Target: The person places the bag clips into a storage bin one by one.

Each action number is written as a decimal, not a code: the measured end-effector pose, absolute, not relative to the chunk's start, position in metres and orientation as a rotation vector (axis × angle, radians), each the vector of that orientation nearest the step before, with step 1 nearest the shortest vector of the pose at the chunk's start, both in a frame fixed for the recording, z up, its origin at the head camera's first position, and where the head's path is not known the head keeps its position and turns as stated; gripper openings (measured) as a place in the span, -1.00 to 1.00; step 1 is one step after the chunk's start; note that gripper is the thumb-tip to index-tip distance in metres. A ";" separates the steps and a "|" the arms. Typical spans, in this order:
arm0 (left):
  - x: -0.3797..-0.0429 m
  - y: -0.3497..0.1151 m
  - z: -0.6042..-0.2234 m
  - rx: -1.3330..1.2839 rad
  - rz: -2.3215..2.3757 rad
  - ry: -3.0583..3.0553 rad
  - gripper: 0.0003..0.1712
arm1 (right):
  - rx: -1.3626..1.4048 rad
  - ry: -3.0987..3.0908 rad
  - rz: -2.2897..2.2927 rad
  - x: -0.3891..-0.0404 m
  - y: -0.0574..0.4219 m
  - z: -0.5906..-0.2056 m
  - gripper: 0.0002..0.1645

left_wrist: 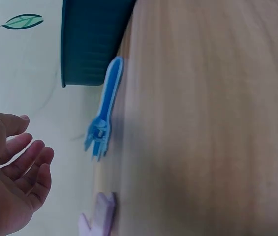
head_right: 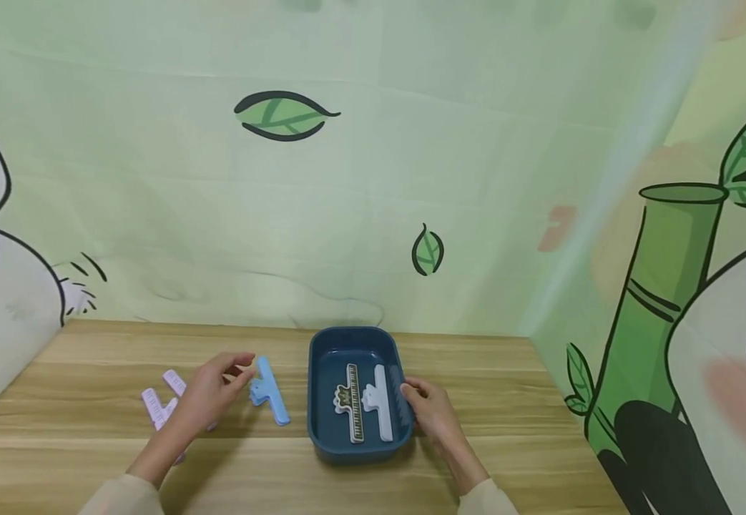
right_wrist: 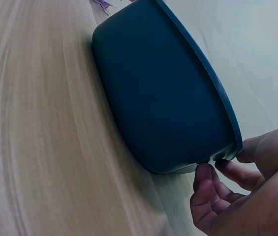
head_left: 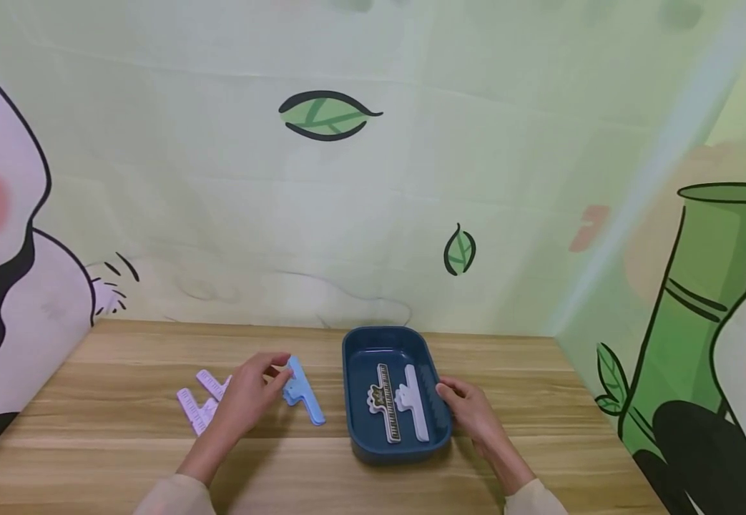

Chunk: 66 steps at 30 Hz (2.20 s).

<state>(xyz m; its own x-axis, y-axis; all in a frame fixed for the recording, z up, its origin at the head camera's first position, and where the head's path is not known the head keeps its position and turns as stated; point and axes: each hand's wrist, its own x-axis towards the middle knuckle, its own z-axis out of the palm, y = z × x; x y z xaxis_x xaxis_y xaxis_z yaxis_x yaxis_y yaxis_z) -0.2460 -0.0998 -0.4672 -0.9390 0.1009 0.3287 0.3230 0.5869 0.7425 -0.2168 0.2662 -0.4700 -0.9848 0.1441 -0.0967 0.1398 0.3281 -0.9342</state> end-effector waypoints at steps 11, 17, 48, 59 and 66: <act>-0.249 -0.099 -0.487 -0.328 -1.256 -2.637 -0.60 | -0.264 -2.547 1.810 -0.216 0.266 -0.469 -0.56; -0.251 -0.098 -0.492 -0.326 -1.202 -2.684 -0.57 | -0.254 -2.541 1.817 -0.216 0.267 -0.470 -0.56; -0.253 -0.083 -0.491 -0.277 -0.952 -2.870 -0.41 | -0.271 -2.569 1.785 -0.216 0.268 -0.471 -0.56; -0.257 -0.089 -0.488 -0.260 -1.189 -2.808 -0.43 | -0.282 -2.588 1.776 -0.216 0.267 -0.469 -0.53; -0.252 -0.094 -0.478 -0.275 -1.317 -2.750 -0.40 | -0.280 -2.587 1.782 -0.216 0.267 -0.469 -0.54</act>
